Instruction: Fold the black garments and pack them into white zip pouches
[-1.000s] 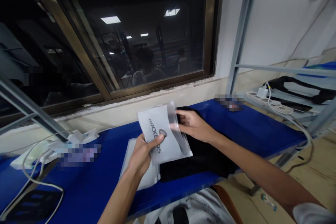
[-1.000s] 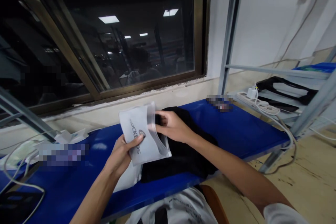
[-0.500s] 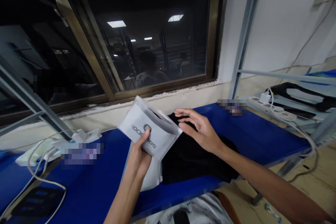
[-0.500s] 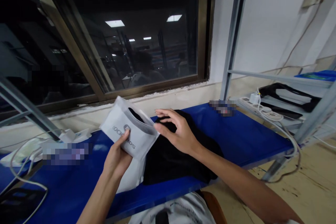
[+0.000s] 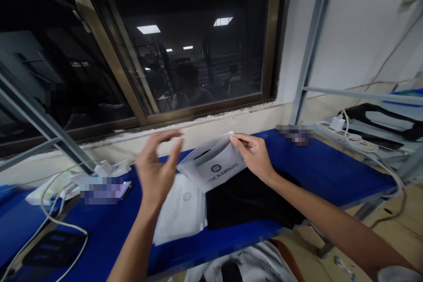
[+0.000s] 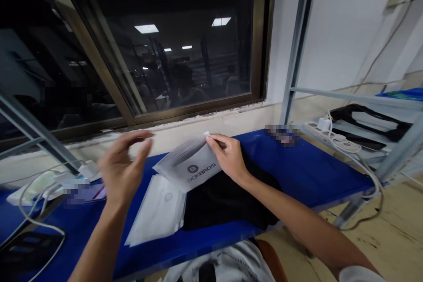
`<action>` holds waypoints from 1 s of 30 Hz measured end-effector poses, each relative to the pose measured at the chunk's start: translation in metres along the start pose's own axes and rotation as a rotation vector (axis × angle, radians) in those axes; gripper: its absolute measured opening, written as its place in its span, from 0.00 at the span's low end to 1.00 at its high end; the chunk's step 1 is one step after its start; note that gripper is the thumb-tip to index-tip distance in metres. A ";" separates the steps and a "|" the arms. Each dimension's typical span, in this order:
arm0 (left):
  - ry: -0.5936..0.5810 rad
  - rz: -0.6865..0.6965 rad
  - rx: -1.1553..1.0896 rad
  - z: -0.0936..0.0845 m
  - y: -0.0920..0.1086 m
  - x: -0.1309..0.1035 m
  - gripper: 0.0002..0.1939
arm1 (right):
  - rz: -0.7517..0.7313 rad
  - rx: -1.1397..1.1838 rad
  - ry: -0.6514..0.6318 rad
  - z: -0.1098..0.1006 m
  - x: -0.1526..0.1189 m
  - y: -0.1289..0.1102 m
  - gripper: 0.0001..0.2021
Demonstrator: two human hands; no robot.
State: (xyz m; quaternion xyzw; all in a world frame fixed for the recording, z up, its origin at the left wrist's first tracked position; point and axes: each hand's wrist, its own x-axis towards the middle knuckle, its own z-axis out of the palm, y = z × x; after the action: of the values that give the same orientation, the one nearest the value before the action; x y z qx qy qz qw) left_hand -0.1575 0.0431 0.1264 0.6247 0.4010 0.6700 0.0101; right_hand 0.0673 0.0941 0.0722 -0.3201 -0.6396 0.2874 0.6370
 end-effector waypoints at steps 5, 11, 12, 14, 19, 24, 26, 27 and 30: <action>-0.584 0.184 0.179 0.052 0.019 0.020 0.05 | -0.165 -0.012 -0.050 0.016 0.001 0.001 0.11; -0.551 0.082 0.197 0.055 0.006 0.022 0.02 | -0.230 -0.018 0.009 0.022 0.004 0.001 0.11; -0.552 0.062 0.213 0.049 0.002 0.022 0.02 | -0.224 -0.005 0.041 0.020 0.007 0.001 0.11; -0.564 0.023 0.273 0.032 -0.007 0.023 0.03 | -0.215 0.011 0.128 0.011 0.013 0.002 0.11; -0.531 -0.157 0.352 -0.009 -0.035 0.030 0.08 | -0.236 -0.065 0.243 -0.021 0.026 0.005 0.14; -0.385 -0.222 0.170 -0.009 -0.053 0.041 0.13 | 0.098 0.068 -0.141 -0.028 0.021 0.013 0.17; -0.356 -0.209 0.116 -0.003 -0.059 0.049 0.14 | 0.284 0.154 -0.460 -0.026 0.019 0.016 0.20; -0.359 -0.207 0.105 -0.002 -0.063 0.052 0.15 | 0.344 0.179 -0.608 -0.024 0.019 0.017 0.21; -0.320 -0.241 0.064 -0.003 -0.076 0.057 0.18 | 0.400 0.236 -0.736 -0.018 0.018 0.021 0.22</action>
State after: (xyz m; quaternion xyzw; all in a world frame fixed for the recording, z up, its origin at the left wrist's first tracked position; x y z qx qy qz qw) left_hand -0.2094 0.1222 0.1325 0.6706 0.4874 0.5429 0.1339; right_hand 0.0862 0.1208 0.0681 -0.2390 -0.7122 0.5713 0.3305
